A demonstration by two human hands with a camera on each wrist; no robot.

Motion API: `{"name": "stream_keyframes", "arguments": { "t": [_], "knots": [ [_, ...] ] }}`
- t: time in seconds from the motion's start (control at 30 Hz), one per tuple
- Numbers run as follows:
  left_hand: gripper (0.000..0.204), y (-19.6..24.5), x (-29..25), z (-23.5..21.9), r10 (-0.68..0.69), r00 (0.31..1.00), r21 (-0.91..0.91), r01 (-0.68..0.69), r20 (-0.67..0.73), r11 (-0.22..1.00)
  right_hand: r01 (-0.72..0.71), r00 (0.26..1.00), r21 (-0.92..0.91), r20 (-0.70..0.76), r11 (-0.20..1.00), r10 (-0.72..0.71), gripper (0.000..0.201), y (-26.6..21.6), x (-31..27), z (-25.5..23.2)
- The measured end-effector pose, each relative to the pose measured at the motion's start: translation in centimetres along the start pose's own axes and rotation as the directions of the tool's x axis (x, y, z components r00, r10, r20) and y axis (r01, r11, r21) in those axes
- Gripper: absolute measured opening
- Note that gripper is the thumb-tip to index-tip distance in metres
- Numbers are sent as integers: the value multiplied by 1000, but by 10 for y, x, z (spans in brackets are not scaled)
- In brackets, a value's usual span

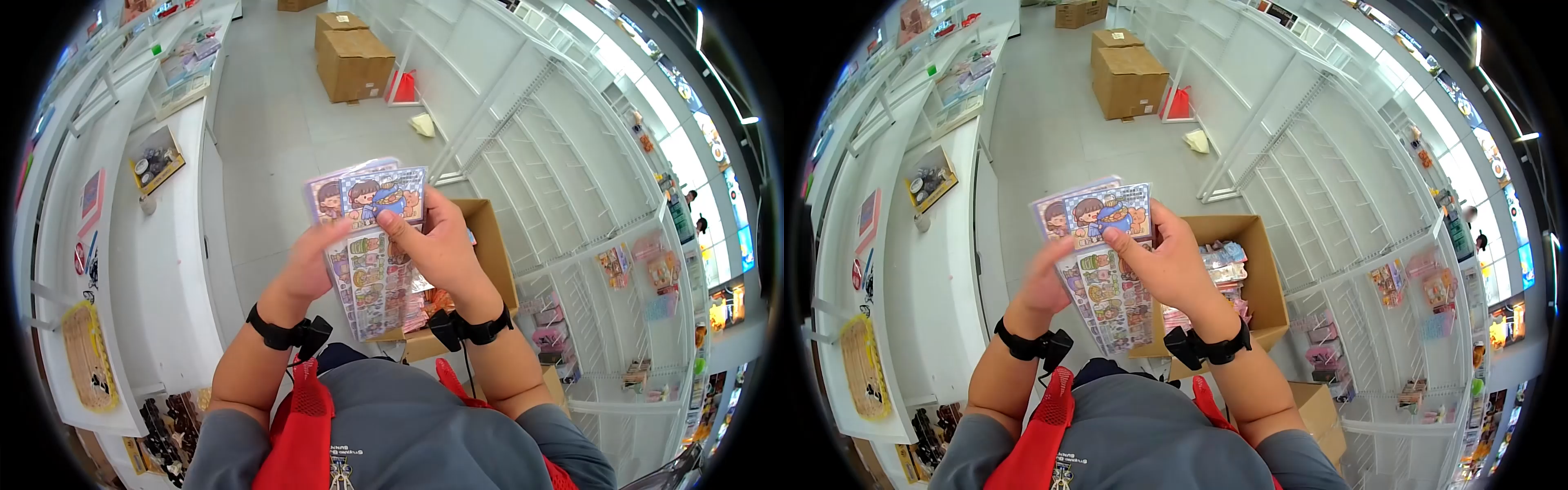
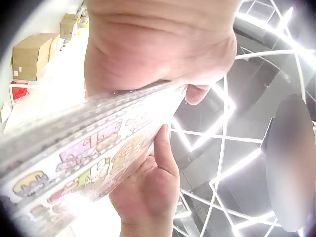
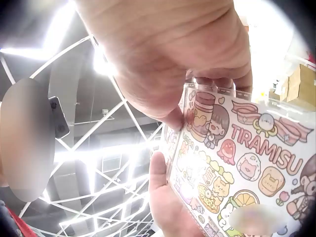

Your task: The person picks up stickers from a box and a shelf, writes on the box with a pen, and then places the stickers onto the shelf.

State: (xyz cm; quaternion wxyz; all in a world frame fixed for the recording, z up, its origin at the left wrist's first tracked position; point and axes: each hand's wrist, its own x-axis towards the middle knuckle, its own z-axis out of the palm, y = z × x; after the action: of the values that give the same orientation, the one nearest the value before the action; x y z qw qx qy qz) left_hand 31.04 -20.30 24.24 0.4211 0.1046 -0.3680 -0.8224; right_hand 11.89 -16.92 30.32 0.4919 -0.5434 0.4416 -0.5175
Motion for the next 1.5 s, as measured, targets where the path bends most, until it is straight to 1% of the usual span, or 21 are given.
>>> {"name": "stream_keyframes", "arguments": {
  "t": [0.07, 0.2, 0.27, 0.3, 0.4, 0.5, 0.53, 0.57, 0.63, 0.67, 0.77, 0.8, 0.9, 0.97, 1.1, 1.17, 1.2, 1.3, 1.33, 1.37, 1.5],
  "knots": [
    [50, 4, 1, -2, 109, 990, -182, -92, 85, 979, -24, 1000, -25, -7, 999, 24, 31, -4, 2, 3],
    [55, 5, -1, 4, 127, 992, -134, -125, 12, 983, -65, 991, -90, -120, 994, 54, 27, -4, 2, 0],
    [56, 4, -2, 5, 142, 989, -92, -145, -37, 985, -2, 969, -12, -249, 1000, -1, 26, -2, 2, -25],
    [56, 7, -1, 8, 145, 989, -83, -146, -17, 986, 35, 950, 23, -310, 999, -26, 25, -3, 2, -37],
    [54, 13, 2, 17, 141, 990, -59, -141, 5, 988, 118, 949, 218, -313, 969, -45, 25, -12, -1, -51],
    [48, 8, 1, 15, 123, 990, -37, -126, -67, 991, 45, 982, 269, -189, 962, 7, 27, -21, -15, -46],
    [46, 2, 1, 14, 124, 986, -18, -127, -113, 992, 2, 996, 221, -91, 975, 18, 29, -19, -20, -52],
    [43, -1, 1, 14, 125, 979, 1, -126, -158, 992, -1, 995, 180, -100, 984, 19, 29, -19, -22, -50],
    [40, -6, 4, 20, 138, 978, 51, -132, -156, 990, -8, 993, 99, -116, 995, 19, 30, -19, -23, -39],
    [39, -9, 4, 24, 144, 978, 76, -133, -154, 988, -9, 985, 50, -173, 999, 18, 31, -22, -24, -34],
    [39, -17, 7, 32, 141, 973, 202, -102, -185, 974, 39, 968, 155, -250, 987, 1, 32, -16, -26, -28],
    [39, -18, 8, 35, 134, 975, 210, -95, -177, 973, 21, 974, 176, -227, 984, 20, 30, -14, -28, -33],
    [39, -24, 12, 46, 121, 980, 224, -84, -158, 971, -72, 979, 145, -177, 987, 97, 25, -12, -36, -51],
    [40, -30, 17, 53, 123, 982, 217, -89, -147, 972, -32, 974, 154, -215, 988, 65, 23, -17, -41, -53],
    [42, -40, 17, 67, 58, 998, -66, -60, -27, 996, 6, 968, 146, -249, 989, 31, 22, -16, -55, -70],
    [43, -47, 22, 75, 66, 997, -187, -59, 32, 981, 79, 942, 72, -332, 994, -51, 25, -16, -63, -89],
    [43, -48, 24, 80, 47, 999, -147, -43, 26, 988, 114, 924, 32, -371, 993, -94, 26, -18, -67, -99],
    [41, -56, 28, 94, 35, 999, 5, -35, -20, 999, 237, 885, 258, -455, 937, -99, 33, -32, -84, -130],
    [41, -62, 28, 98, 57, 997, 75, -53, -48, 996, 224, 927, 281, -358, 933, -114, 36, -29, -93, -154],
    [40, -67, 29, 102, 80, 994, 146, -68, -74, 987, 200, 941, 307, -326, 930, -94, 36, -34, -99, -163],
    [39, -87, 37, 126, 118, 989, 264, -89, -95, 960, 67, 980, 355, -198, 933, 5, 36, -48, -124, -182]
  ]
}}
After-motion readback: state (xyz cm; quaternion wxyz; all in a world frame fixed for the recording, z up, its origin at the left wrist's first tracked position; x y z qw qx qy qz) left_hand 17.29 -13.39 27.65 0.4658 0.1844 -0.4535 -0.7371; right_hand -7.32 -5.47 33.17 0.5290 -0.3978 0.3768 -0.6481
